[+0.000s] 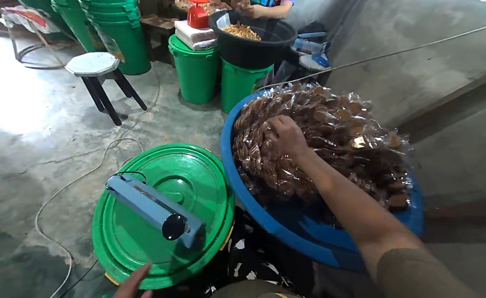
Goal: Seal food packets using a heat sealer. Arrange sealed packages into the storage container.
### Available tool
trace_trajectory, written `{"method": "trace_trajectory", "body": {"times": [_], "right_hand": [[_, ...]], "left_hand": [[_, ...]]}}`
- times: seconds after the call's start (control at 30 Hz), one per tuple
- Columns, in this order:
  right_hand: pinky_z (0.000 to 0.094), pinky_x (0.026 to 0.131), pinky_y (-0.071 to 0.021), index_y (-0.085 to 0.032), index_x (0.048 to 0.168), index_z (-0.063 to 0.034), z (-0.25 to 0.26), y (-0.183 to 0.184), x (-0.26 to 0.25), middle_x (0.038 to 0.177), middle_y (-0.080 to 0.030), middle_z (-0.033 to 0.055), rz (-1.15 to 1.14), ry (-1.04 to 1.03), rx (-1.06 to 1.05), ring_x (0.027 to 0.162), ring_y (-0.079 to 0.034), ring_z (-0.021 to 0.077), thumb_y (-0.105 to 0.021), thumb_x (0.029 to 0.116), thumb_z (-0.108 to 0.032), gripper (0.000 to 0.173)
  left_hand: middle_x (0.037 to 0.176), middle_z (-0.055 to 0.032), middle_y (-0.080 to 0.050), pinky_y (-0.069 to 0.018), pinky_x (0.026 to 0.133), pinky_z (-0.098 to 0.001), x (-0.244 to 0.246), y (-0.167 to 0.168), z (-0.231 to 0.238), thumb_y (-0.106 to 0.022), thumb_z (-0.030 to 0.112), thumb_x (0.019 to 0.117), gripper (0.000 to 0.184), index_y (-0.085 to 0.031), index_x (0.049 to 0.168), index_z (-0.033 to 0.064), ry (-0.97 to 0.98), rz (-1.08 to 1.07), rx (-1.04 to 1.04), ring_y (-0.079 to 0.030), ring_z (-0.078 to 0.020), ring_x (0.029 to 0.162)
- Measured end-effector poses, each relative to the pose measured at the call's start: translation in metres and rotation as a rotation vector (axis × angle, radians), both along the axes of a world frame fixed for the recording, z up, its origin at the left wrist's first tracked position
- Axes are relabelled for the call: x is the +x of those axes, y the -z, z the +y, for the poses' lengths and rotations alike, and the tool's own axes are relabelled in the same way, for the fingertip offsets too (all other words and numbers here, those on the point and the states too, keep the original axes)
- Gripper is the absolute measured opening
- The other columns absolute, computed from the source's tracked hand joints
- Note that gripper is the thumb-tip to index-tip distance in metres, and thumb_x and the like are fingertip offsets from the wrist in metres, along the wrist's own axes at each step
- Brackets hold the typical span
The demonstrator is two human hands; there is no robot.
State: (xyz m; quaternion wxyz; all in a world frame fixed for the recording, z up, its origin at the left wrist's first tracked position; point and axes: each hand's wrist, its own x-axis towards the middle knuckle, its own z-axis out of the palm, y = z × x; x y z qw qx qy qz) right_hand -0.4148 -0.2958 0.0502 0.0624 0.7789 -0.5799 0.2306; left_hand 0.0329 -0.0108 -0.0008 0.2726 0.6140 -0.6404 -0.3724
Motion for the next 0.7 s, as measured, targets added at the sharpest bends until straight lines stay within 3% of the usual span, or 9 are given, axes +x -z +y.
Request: {"method": "trace_trajectory", "body": {"times": [0.1,0.17,0.23,0.33,0.4,0.47,0.53,0.63,0.7], "right_hand": [[0.0452,0.090,-0.0568,-0.068,0.120,0.0017,0.081,-0.038,0.046,0.117,-0.068,0.0201,-0.396,-0.142,0.241,0.103,-0.068,0.0282,-0.067,0.0924,-0.007,0.029],[0.0364,0.090,-0.0563,-0.071,0.113,0.0037,0.131,-0.034,0.084,0.115,-0.069,0.0193,-0.506,-0.524,0.551,0.103,-0.068,0.0225,-0.066,0.0931,-0.005,0.023],[0.0318,0.091,-0.0555,-0.073,0.109,0.0041,0.164,-0.005,0.121,0.124,-0.061,0.0251,-0.651,-0.774,0.681,0.109,-0.064,0.0238,-0.066,0.0900,-0.002,0.021],[0.0295,0.091,-0.0569,-0.060,0.128,0.0083,0.191,0.022,0.157,0.144,-0.046,0.0244,-1.019,-0.426,0.896,0.120,-0.060,0.0213,-0.061,0.0933,-0.001,0.036],[0.0292,0.085,-0.0570,-0.048,0.140,0.0041,0.195,0.027,0.171,0.133,-0.054,0.0127,-1.291,-0.163,1.153,0.105,-0.063,0.0127,-0.055,0.1003,-0.004,0.041],[0.0265,0.071,-0.0557,-0.054,0.125,-0.0026,0.197,0.036,0.182,0.101,-0.062,0.0026,-1.352,-0.054,1.398,0.079,-0.063,0.0082,-0.051,0.1046,-0.008,0.021],[0.0218,0.061,-0.0512,-0.056,0.107,-0.0035,0.197,0.049,0.194,0.079,-0.058,-0.0025,-1.238,-0.100,1.461,0.063,-0.056,0.0046,-0.049,0.1051,-0.009,0.009],[0.0211,0.058,-0.0462,-0.057,0.106,0.0034,0.178,0.060,0.217,0.078,-0.054,0.0001,-0.993,-0.127,1.283,0.061,-0.050,0.0042,-0.051,0.1049,-0.008,0.013],[0.0243,0.063,-0.0491,-0.057,0.116,0.0086,0.153,0.059,0.235,0.089,-0.058,0.0072,-0.933,-0.074,1.145,0.068,-0.054,0.0076,-0.051,0.1047,-0.006,0.019]], "left_hand": [[0.133,-0.0177,-0.064,-0.0498,0.107,-0.0379,-0.060,-0.004,-0.018,-0.047,0.022,0.1078,0.041,-0.059,0.132,-0.0081,0.172,0.408,-0.133,-0.062,-0.0177,0.123],[0.158,-0.0141,-0.042,-0.0380,0.119,-0.0395,-0.092,0.000,-0.032,-0.039,0.048,0.1079,0.066,-0.040,0.153,-0.0011,0.304,0.577,-0.116,-0.043,-0.0157,0.144],[0.166,-0.0112,-0.026,-0.0309,0.122,-0.0335,-0.108,0.008,-0.044,-0.031,0.060,0.1050,0.084,-0.012,0.162,0.0011,0.411,0.612,-0.028,-0.031,-0.0070,0.149],[0.154,-0.0075,-0.042,-0.0465,0.108,-0.0278,-0.114,0.030,-0.045,-0.045,0.064,0.0994,0.095,-0.008,0.160,0.0014,0.228,0.767,0.151,-0.051,-0.0023,0.130],[0.137,-0.0021,-0.055,-0.0555,0.093,-0.0271,-0.114,0.038,-0.042,-0.060,0.054,0.0953,0.085,-0.024,0.156,0.0065,-0.045,0.858,0.194,-0.062,-0.0040,0.112],[0.127,-0.0022,-0.060,-0.0585,0.085,-0.0281,-0.105,0.041,-0.035,-0.063,0.036,0.0942,0.072,-0.031,0.152,0.0080,-0.219,0.860,0.214,-0.066,-0.0063,0.102],[0.125,-0.0034,-0.061,-0.0591,0.080,-0.0286,-0.096,0.039,-0.029,-0.064,0.027,0.0916,0.073,-0.030,0.153,0.0095,-0.260,0.850,0.245,-0.066,-0.0079,0.097],[0.125,-0.0107,-0.058,-0.0590,0.076,-0.0309,-0.087,0.036,-0.031,-0.064,0.010,0.0892,0.067,-0.035,0.149,0.0051,-0.406,0.772,0.212,-0.066,-0.0131,0.096],[0.135,-0.0185,-0.054,-0.0549,0.092,-0.0355,-0.075,0.044,-0.042,-0.065,0.007,0.0928,0.063,-0.038,0.149,0.0014,-0.541,0.674,0.133,-0.061,-0.0200,0.112]]}}
